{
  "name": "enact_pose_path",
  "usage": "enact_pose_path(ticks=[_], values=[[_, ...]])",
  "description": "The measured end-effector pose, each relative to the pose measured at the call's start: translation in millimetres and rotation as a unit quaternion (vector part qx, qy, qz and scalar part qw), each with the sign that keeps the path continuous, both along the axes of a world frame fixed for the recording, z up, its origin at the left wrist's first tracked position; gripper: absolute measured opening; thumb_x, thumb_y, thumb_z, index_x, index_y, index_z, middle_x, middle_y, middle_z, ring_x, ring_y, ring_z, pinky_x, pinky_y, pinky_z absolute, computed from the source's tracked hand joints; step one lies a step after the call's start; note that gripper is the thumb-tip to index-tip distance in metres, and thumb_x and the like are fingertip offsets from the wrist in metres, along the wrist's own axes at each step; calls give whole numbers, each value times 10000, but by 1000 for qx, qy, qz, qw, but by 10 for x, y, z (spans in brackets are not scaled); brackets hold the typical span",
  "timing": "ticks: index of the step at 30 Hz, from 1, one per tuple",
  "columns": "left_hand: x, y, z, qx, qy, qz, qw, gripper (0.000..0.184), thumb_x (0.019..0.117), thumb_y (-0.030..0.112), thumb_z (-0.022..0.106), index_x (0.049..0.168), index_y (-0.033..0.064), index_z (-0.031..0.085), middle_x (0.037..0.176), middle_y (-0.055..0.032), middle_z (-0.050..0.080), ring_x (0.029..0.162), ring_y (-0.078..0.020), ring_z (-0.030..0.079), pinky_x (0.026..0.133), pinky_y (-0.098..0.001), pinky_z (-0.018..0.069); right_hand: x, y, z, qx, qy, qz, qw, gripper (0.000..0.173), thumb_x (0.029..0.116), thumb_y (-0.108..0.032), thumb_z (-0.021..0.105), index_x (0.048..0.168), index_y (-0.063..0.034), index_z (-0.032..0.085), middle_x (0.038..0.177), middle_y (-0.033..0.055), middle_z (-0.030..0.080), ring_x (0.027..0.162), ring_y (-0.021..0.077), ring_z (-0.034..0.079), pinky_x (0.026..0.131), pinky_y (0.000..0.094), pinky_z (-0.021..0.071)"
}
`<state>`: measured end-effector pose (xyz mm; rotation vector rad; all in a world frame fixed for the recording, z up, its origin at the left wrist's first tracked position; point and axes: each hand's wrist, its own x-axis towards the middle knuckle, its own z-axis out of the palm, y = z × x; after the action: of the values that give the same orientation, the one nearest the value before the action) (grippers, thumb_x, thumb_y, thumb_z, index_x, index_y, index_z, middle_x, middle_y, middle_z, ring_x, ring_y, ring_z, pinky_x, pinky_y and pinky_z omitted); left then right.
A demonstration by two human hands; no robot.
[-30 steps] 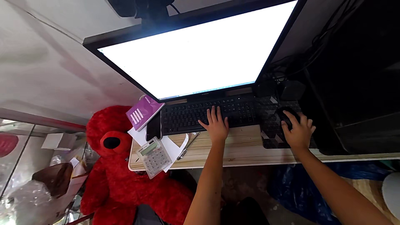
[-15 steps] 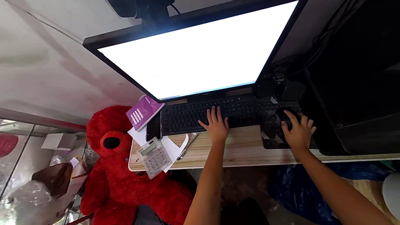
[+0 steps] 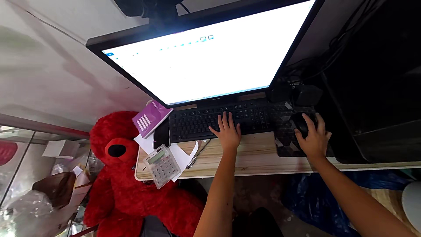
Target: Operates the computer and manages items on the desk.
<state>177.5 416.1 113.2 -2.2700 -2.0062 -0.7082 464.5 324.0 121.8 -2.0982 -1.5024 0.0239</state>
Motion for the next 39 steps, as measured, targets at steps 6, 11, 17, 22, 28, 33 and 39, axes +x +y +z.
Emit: enact_pose_path(ticks=[6,11,17,22,28,33,39], values=[[1,-1,7,-5,6,2,1000,559,1044,378,452,1560,166,433,1620,-105,389,1509,-407,307,1073,-832,116,23,7,-7,-14,0,11,1000,460,1018,-274,563,1477,-245,566,1562,229,445,1316,536,492,978,757,326],[-2,2,13,-8,6,0,1000,561,1041,378,454,1558,163,435,1615,-113,395,1505,-419,309,1072,-836,121,15,10,19,-25,1,10,1000,425,1030,-281,557,1451,-243,596,1574,226,432,1319,535,489,988,761,319],[3,2,-12,-6,5,3,1000,557,1045,374,445,1562,169,428,1619,-106,390,1510,-413,301,1076,-830,118,17,7,-1,-15,6,10,1000,416,1027,-275,561,1439,-245,609,1570,221,440,1318,536,489,986,763,317],[2,0,-5,-13,8,3,1000,561,1047,382,437,1568,177,418,1628,-103,375,1517,-407,286,1080,-827,112,17,9,7,-17,4,9,1000,417,1028,-280,558,1440,-246,608,1572,217,438,1313,528,494,983,753,324],[-4,-2,1,-13,12,3,1000,565,1048,390,429,1571,177,414,1626,-103,380,1515,-408,291,1080,-826,115,17,10,1,-18,7,10,1000,414,1033,-269,547,1443,-242,605,1578,213,431,1312,523,495,988,755,317],[-2,-3,10,-13,10,2,1000,564,1046,383,444,1567,169,421,1623,-110,384,1513,-412,295,1080,-827,112,10,12,6,-19,8,6,1000,416,1030,-271,546,1440,-242,608,1577,211,434,1320,529,487,991,762,309],[1,-1,7,-13,9,3,1000,562,1045,378,448,1568,173,420,1624,-105,383,1515,-403,296,1083,-825,112,16,10,13,-23,0,9,1000,412,1028,-272,555,1436,-244,613,1578,207,435,1310,526,495,982,754,319]])
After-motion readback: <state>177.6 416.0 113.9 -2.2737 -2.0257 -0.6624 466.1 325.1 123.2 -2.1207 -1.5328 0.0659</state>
